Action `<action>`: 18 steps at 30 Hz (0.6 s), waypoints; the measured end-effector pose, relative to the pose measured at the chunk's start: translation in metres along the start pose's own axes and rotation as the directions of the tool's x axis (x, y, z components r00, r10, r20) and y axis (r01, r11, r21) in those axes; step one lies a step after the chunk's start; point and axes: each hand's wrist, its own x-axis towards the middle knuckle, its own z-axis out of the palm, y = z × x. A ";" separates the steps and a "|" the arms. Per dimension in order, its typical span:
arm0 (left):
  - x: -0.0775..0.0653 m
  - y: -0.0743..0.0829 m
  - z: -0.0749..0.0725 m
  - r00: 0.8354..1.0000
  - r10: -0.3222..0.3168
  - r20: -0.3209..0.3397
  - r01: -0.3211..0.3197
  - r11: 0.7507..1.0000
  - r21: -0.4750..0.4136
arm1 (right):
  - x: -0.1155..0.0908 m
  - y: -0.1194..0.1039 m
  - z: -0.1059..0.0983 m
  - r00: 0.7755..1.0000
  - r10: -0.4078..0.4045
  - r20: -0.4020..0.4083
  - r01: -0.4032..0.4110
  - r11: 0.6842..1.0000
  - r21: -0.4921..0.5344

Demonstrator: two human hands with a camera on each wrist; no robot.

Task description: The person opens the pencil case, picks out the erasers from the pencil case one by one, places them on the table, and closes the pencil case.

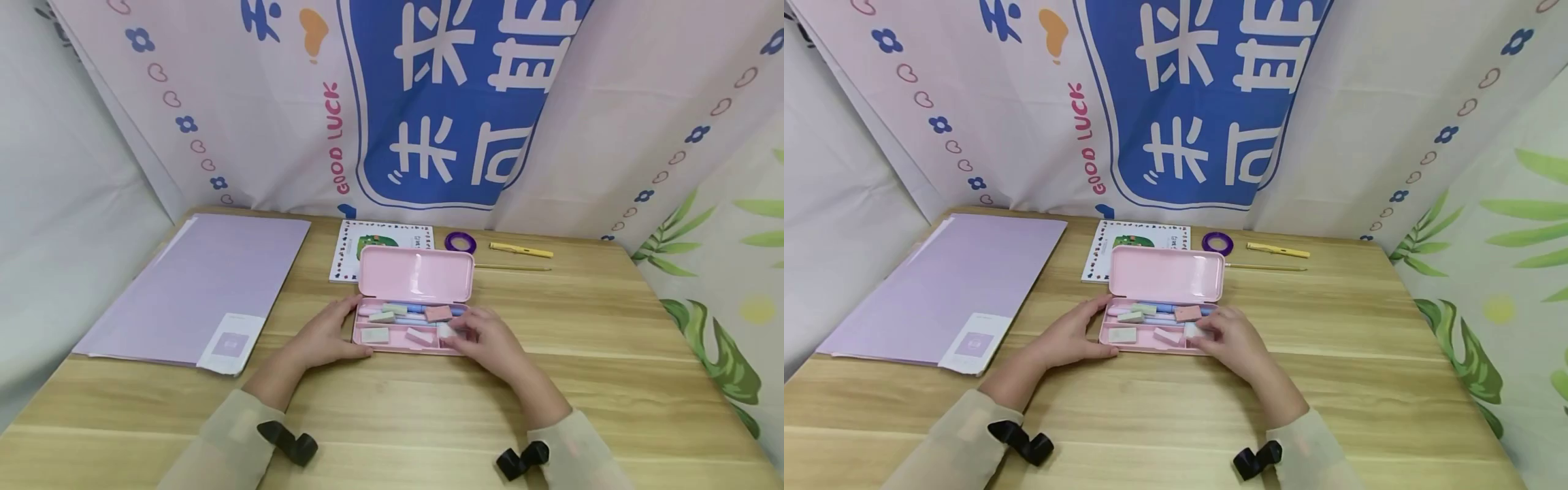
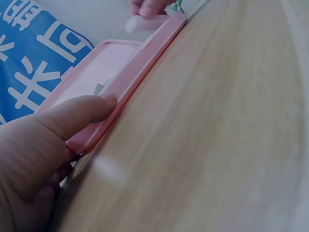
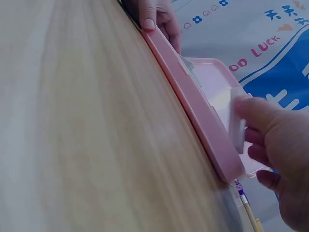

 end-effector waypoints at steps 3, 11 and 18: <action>0.000 0.001 0.001 1.000 0.005 0.001 -0.005 1.000 0.001 | -0.002 0.002 -0.004 0.997 0.025 -0.073 -0.023 0.999 0.035; 0.001 0.000 0.002 1.000 -0.006 0.003 0.006 1.000 0.013 | -0.016 0.038 -0.041 0.941 0.235 -0.243 -0.226 0.972 0.065; 0.001 -0.001 0.001 1.000 -0.004 0.000 0.004 1.000 0.011 | -0.047 0.090 -0.081 0.833 0.465 -0.300 -0.486 0.874 0.006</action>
